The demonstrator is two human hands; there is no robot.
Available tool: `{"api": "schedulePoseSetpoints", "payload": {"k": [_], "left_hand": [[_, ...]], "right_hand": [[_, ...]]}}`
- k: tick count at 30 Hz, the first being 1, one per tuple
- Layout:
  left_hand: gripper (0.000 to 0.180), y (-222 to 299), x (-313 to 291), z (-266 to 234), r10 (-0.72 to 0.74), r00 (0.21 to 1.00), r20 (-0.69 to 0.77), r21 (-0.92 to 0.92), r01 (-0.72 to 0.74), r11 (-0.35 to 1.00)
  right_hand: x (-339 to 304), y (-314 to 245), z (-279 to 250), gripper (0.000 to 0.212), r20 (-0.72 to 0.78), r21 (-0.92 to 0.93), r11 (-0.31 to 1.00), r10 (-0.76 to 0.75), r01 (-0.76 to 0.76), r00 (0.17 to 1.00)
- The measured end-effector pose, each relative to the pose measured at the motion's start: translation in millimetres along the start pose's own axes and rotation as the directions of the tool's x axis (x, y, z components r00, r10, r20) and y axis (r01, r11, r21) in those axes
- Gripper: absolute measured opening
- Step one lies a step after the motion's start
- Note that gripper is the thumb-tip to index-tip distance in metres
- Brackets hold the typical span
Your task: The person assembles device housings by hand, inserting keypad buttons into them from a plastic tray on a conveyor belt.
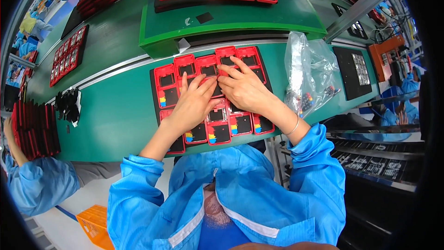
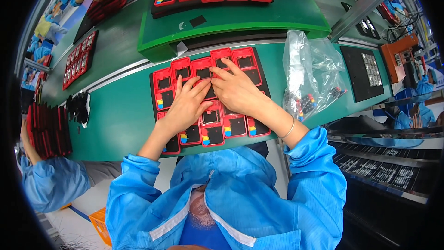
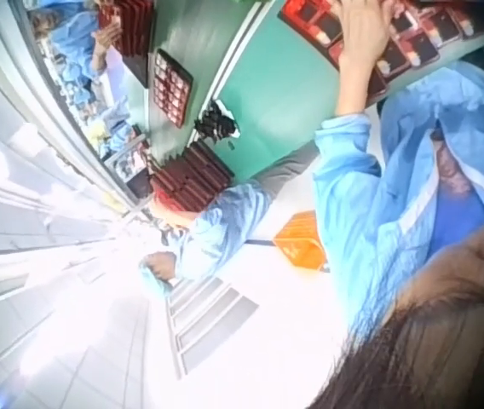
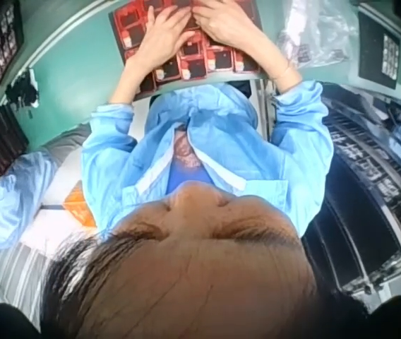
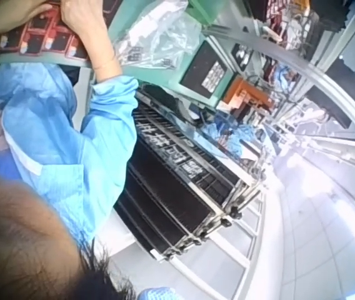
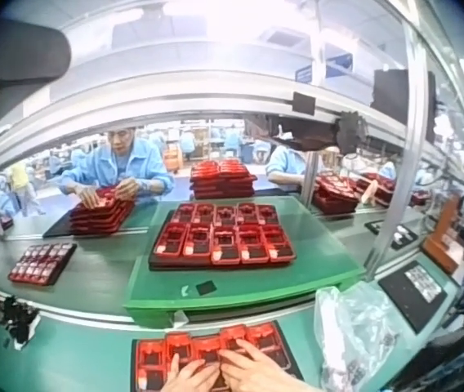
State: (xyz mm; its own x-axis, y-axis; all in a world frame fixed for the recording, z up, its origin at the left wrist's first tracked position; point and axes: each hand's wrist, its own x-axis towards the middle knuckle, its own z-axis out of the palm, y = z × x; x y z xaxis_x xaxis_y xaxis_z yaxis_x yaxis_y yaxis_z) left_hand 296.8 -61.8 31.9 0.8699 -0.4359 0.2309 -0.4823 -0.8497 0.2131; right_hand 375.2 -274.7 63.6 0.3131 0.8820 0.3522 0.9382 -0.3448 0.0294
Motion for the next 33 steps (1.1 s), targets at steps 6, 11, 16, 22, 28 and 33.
{"api": "schedulePoseSetpoints", "payload": {"k": [6, 11, 16, 22, 28, 33], "left_hand": [[0.053, -11, 2, -4, 0.051, 0.998, 0.045, -0.115, -0.046, 0.992], [0.050, -8, 4, -8, 0.069, 0.998, -0.005, 0.051, -0.068, 0.996], [0.051, -9, -1, 1, 0.093, 0.996, -0.018, 0.080, -0.091, 0.993], [0.051, 8, 6, -1, 0.140, 0.990, -0.029, 0.289, -0.126, 0.949], [0.060, 6, -2, 14, 0.105, 0.994, 0.000, 0.181, -0.103, 0.978], [0.042, -26, -23, -36, -0.031, 0.990, -0.138, -0.153, 0.010, 0.988]], "right_hand": [[2, 2, 4, 0.025, -0.027, 0.021, 0.999, 0.038, -0.038, 0.999], [2, 4, 11, 0.029, -0.005, -0.016, 1.000, 0.023, -0.023, 1.000], [3, 1, -3, 0.035, 0.112, -0.076, 0.995, -0.049, 0.058, 0.993], [16, -1, -9, 0.030, 0.179, -0.109, 0.983, -0.126, 0.147, 0.976], [11, -3, -6, 0.024, 0.055, 0.078, 0.992, -0.102, 0.098, 0.993], [12, -1, -14, 0.021, 0.088, 0.190, 0.982, 0.000, -0.017, 0.996]]}}
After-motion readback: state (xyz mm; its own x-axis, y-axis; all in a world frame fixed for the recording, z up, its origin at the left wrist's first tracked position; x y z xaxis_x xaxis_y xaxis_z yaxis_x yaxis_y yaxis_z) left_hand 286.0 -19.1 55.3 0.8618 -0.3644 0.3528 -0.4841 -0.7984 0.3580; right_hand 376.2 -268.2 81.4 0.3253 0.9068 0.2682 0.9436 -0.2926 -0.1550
